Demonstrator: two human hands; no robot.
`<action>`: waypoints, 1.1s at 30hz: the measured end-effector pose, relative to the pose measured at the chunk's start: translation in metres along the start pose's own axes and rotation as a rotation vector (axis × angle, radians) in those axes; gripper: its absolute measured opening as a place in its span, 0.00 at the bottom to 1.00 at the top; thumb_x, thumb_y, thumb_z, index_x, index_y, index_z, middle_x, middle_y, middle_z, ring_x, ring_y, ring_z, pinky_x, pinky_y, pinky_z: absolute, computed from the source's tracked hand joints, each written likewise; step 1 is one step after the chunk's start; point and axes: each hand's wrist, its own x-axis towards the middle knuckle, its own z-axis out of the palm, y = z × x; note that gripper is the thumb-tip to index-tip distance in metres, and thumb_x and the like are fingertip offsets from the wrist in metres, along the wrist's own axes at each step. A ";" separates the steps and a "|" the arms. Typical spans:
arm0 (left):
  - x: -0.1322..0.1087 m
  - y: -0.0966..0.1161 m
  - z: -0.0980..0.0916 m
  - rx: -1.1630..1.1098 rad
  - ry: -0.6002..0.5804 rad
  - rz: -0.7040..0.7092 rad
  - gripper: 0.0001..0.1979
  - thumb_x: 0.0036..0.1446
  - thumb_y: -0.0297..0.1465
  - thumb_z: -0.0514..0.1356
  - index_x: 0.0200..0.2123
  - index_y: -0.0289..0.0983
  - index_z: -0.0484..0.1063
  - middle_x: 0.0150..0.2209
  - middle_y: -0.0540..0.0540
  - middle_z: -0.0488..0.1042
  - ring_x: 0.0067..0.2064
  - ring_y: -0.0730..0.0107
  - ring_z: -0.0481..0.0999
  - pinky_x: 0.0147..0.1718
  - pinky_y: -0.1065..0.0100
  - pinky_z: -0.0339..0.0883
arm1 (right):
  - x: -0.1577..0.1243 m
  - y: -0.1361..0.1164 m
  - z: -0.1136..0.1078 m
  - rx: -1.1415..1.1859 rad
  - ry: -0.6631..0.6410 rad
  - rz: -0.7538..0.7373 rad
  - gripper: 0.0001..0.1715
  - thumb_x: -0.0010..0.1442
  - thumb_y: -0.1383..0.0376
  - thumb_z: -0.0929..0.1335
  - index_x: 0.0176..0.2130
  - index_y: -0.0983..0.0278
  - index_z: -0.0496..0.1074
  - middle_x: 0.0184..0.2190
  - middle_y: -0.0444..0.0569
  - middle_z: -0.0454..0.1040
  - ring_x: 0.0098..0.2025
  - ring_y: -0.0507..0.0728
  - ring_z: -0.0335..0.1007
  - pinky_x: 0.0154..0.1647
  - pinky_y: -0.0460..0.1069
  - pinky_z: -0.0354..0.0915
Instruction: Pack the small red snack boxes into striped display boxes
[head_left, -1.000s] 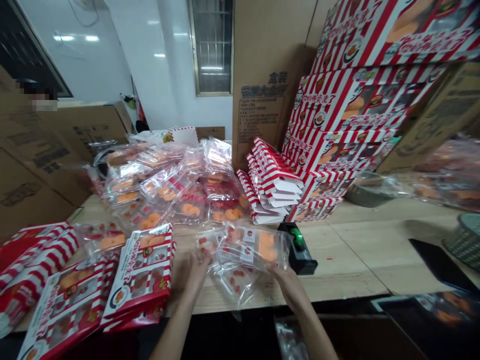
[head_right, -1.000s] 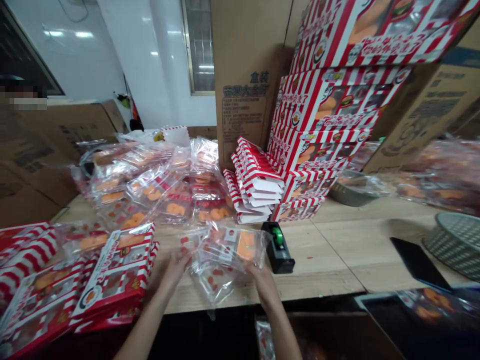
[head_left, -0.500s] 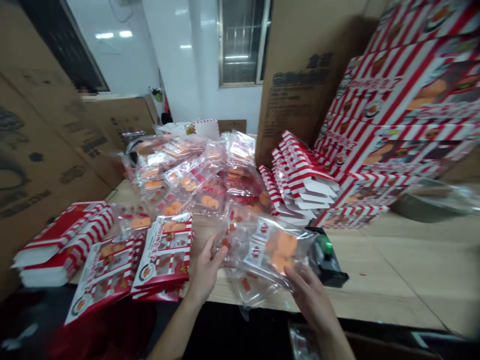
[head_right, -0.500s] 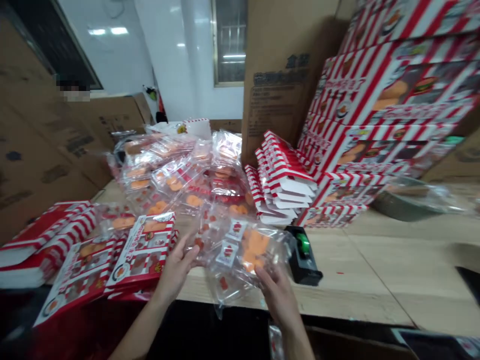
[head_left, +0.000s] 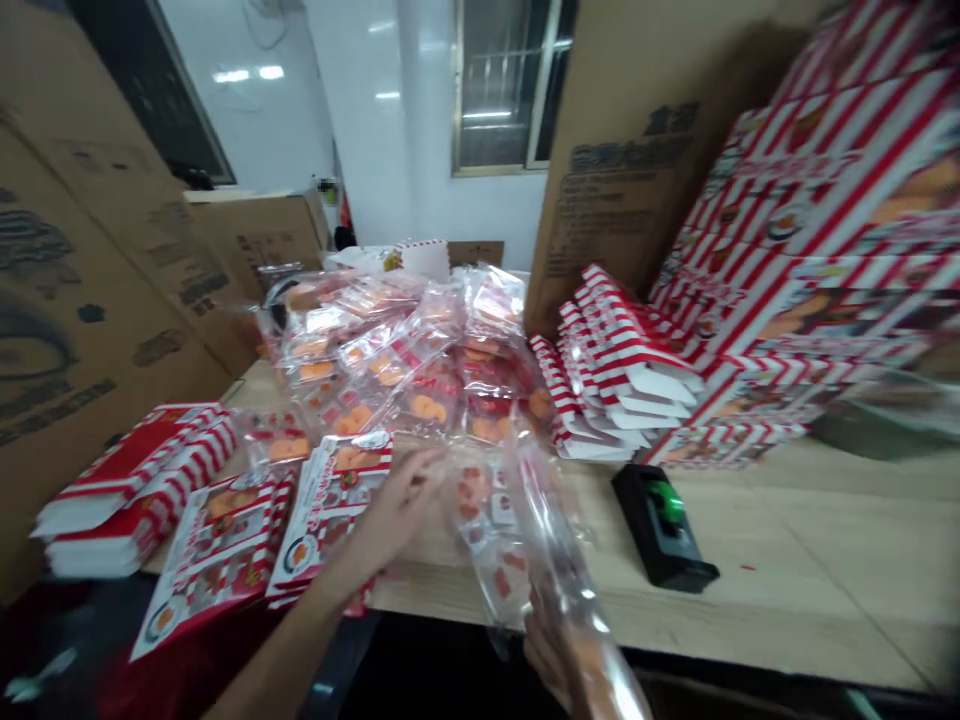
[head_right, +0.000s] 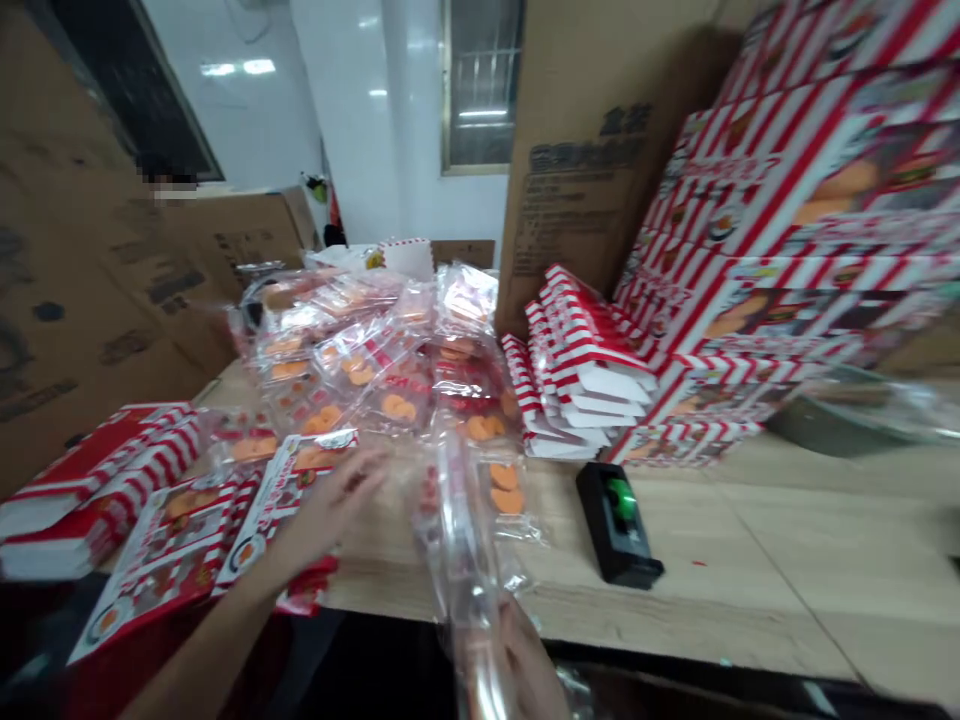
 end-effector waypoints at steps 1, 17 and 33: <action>0.019 0.010 0.003 0.035 -0.004 0.074 0.15 0.57 0.34 0.52 0.46 0.38 0.67 0.48 0.43 0.69 0.48 0.65 0.69 0.46 0.65 0.64 | -0.004 -0.009 0.000 0.022 0.027 0.008 0.19 0.43 0.48 0.71 0.32 0.55 0.77 0.25 0.50 0.76 0.28 0.64 0.73 0.29 0.56 0.70; 0.254 0.096 0.156 1.153 -0.148 1.250 0.20 0.59 0.22 0.46 0.55 0.31 0.60 0.55 0.35 0.64 0.58 0.57 0.59 0.57 0.47 0.45 | -0.034 -0.071 -0.061 0.370 0.439 -0.318 0.20 0.47 0.59 0.72 0.42 0.62 0.74 0.42 0.51 0.75 0.51 0.64 0.65 0.52 0.59 0.60; 0.226 0.109 0.006 0.056 0.642 0.668 0.29 0.52 0.23 0.54 0.56 0.34 0.49 0.55 0.36 0.61 0.57 0.64 0.60 0.57 0.64 0.49 | 0.050 -0.078 -0.055 -0.350 0.575 -0.514 0.19 0.44 0.60 0.73 0.36 0.69 0.75 0.34 0.52 0.77 0.39 0.61 0.73 0.44 0.53 0.67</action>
